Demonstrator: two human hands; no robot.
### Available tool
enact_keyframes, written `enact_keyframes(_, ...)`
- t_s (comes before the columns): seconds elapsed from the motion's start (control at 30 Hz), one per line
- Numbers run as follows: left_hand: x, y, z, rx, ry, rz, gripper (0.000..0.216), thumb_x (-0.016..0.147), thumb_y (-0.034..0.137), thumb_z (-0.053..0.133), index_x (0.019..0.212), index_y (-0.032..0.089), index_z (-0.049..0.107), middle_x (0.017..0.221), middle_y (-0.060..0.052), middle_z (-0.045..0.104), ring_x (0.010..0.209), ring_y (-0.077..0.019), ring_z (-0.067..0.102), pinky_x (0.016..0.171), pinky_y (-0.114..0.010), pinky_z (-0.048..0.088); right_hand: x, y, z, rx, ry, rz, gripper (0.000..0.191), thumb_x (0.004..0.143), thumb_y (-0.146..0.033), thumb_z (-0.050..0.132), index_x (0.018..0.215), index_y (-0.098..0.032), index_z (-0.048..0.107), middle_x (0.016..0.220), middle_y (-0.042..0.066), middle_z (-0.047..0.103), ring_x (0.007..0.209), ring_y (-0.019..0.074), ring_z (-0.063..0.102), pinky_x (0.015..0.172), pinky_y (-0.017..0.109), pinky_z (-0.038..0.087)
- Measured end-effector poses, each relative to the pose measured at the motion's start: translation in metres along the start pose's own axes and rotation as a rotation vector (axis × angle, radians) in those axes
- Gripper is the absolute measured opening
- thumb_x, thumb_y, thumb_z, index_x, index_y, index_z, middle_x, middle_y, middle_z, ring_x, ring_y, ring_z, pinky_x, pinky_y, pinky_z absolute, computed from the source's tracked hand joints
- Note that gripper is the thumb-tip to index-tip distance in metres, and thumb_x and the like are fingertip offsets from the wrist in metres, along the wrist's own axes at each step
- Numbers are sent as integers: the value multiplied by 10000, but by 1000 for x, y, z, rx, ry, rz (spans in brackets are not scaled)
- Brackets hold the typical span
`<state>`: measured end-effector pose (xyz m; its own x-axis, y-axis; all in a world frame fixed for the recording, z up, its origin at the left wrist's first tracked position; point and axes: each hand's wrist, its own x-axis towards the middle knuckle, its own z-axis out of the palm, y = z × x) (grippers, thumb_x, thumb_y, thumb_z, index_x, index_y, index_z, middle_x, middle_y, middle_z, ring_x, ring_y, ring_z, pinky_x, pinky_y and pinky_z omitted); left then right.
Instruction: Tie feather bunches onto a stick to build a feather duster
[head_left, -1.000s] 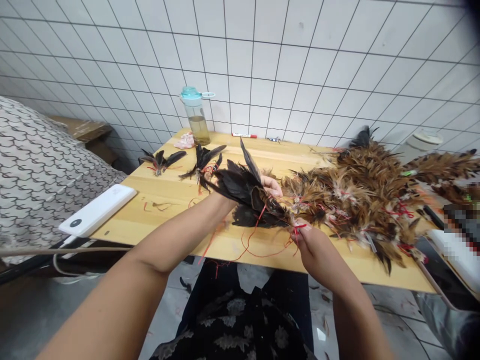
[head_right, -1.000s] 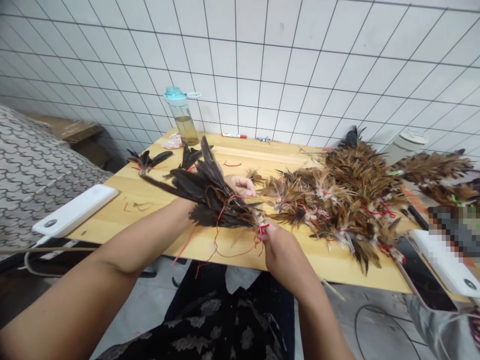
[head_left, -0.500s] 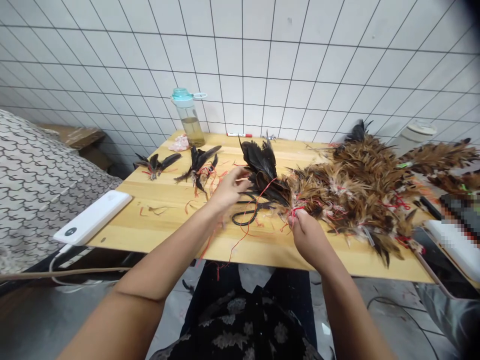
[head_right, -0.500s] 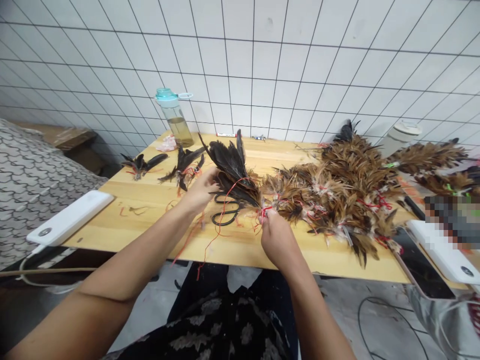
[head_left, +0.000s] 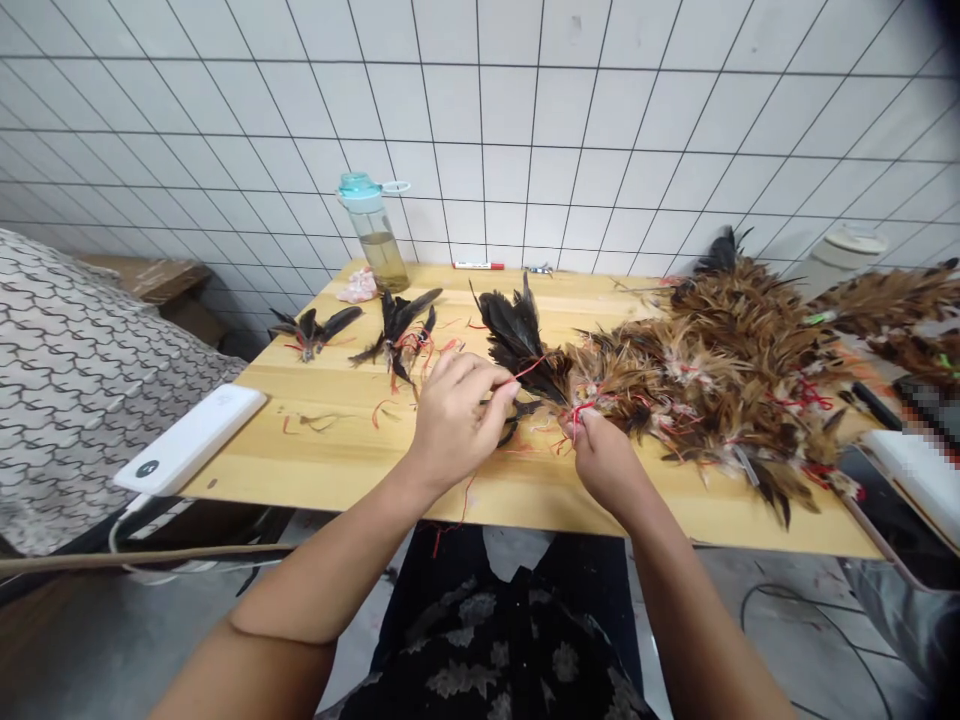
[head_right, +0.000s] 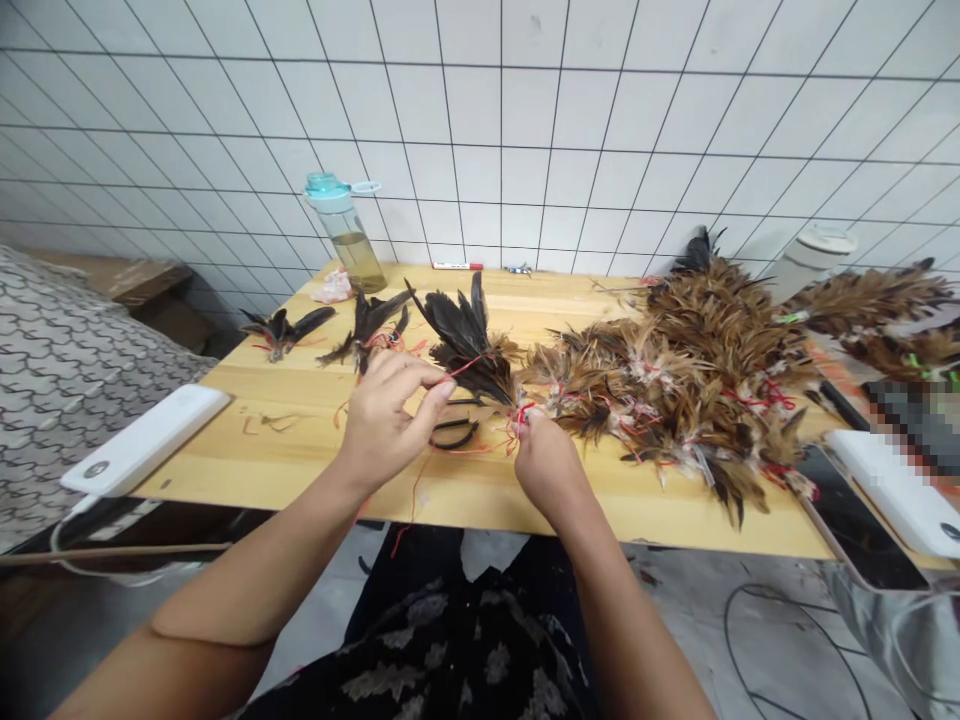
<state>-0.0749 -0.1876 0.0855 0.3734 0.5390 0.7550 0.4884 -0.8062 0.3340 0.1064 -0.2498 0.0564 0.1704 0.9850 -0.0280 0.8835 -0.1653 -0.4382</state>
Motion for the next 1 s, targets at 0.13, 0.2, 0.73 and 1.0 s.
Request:
enact_keyframes(0.13, 13, 2, -1, -26, 59, -28, 144, 903, 208, 526, 794, 174, 613, 731, -21, 656, 706, -145, 555, 742, -302, 442, 0, 0, 6, -73, -37, 29, 191, 922, -148, 356, 848, -170, 530, 834, 122, 648, 766, 216, 614, 643, 288, 339)
enact_keyframes(0.2, 19, 2, 2, -20, 70, -57, 160, 911, 222, 517, 798, 172, 620, 731, -21, 663, 694, -141, 559, 721, -293, 443, 0, 0, 9, -93, -44, 41, 179, 915, -141, 373, 876, -165, 546, 841, 128, 662, 772, 219, 630, 631, 289, 332)
enact_keyframes(0.73, -24, 19, 27, 61, -108, 287, 284, 892, 182, 519, 1165, 171, 600, 850, -73, 686, 755, -189, 545, 718, -362, 427, 3, 9, 18, -8, -31, 43, 210, 912, -153, 385, 921, -163, 595, 846, 124, 693, 764, 208, 635, 628, 279, 350)
enact_keyframes(1.0, -41, 9, 30, 49, -200, 216, 245, 894, 189, 520, 1107, 180, 640, 824, -77, 673, 783, -200, 570, 738, -366, 461, 4, 20, 17, 207, 33, -38, 199, 887, -179, 366, 714, -205, 462, 678, 42, 570, 636, 166, 507, 609, 269, 355)
